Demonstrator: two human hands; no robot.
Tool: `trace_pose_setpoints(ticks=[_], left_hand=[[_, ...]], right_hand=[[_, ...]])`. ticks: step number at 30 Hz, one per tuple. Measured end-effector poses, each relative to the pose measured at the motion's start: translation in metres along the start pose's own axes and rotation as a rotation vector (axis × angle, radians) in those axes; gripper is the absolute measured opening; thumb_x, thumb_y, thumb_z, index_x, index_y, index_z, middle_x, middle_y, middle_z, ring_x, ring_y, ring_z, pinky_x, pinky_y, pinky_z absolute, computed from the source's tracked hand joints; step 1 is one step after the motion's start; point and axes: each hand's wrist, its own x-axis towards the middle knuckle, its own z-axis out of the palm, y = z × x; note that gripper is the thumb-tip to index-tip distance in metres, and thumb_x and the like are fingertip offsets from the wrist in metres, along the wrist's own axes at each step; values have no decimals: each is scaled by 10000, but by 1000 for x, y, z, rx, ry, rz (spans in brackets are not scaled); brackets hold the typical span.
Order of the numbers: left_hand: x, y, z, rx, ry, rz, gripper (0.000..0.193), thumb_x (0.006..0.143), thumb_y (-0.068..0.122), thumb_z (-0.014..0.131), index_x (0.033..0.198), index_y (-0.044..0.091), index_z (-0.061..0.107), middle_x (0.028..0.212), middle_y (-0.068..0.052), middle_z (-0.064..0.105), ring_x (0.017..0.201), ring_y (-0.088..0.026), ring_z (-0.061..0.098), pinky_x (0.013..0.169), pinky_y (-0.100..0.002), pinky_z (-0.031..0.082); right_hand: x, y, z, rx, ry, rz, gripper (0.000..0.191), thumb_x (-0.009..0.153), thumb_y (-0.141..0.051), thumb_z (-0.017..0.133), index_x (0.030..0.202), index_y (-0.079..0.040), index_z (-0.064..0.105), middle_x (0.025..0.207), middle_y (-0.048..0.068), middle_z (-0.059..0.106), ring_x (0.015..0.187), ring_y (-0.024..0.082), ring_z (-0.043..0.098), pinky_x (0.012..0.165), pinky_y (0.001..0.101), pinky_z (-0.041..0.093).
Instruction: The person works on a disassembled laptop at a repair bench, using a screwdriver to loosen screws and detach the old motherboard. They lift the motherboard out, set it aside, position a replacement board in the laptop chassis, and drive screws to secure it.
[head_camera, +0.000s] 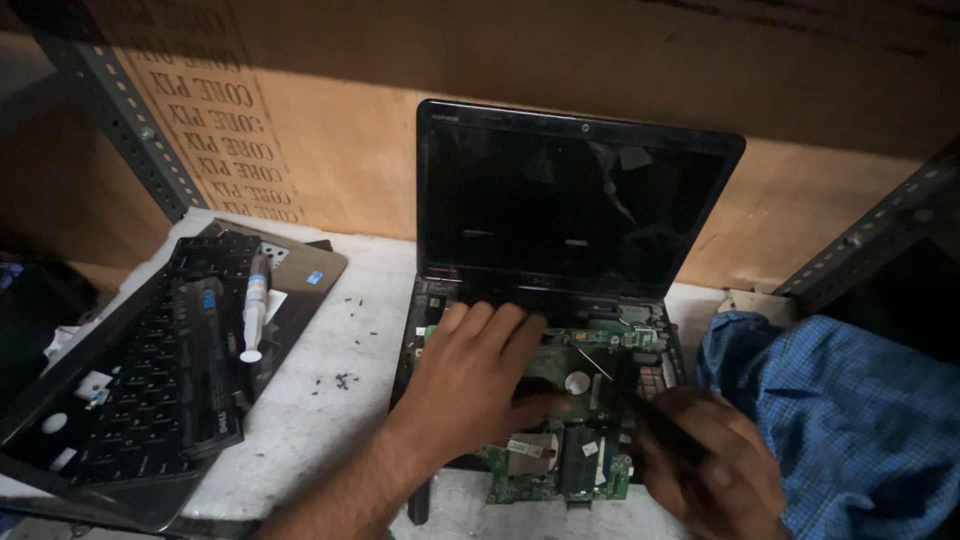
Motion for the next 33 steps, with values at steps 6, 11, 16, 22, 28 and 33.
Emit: trace_pose_setpoints(ticks=[6, 11, 16, 22, 28, 33], left_hand=[[1, 1, -2, -4, -17, -11, 745, 763, 527, 821, 1222, -36, 654, 1063, -118, 596, 908, -253, 531, 792, -397, 423], [1, 2, -2, 4, -25, -15, 743, 746, 506, 831, 1218, -38, 650, 1052, -119, 593, 909, -260, 541, 804, -412, 429], [-2, -3, 1, -30, 21, -3, 717, 723, 454, 853, 1215, -28, 653, 1061, -122, 594, 929, -296, 561, 822, -424, 436], [4, -19, 18, -83, 10, -6, 709, 685, 477, 880, 1166, 0, 673, 1050, -140, 600, 986, -351, 586, 856, -459, 455], [-1, -25, 36, -130, -85, -62, 679, 691, 552, 857, 1124, 53, 701, 1068, -130, 632, 1038, -362, 633, 890, -486, 495], [-6, -33, 43, -193, -117, -121, 730, 685, 605, 831, 1136, 47, 696, 1090, -139, 649, 1080, -385, 635, 901, -515, 481]], right_hand=[[7, -9, -4, 40, -100, 138, 676, 820, -29, 726, 1410, -178, 434, 1081, 230, 685, 892, 313, 750, 733, 449, 665], [24, -11, -3, -9, -124, 78, 708, 848, 2, 771, 1415, -142, 371, 1177, 238, 637, 1048, 362, 727, 848, 441, 655], [42, -12, 5, 103, -189, 299, 373, 845, 85, 676, 1048, -163, 485, 1268, 323, 627, 1207, 477, 673, 981, 495, 606], [66, -1, 30, -60, -323, 406, 399, 887, 1, 749, 1251, -48, 592, 1170, 173, 721, 999, 299, 740, 797, 353, 604], [73, 17, 43, -85, -327, 634, 592, 854, -22, 805, 1375, -52, 526, 1195, 191, 708, 915, 259, 733, 797, 348, 590], [66, 23, 41, 251, -326, 759, 707, 921, 58, 674, 1529, -63, 333, 1106, 114, 730, 1014, 187, 728, 884, 316, 600]])
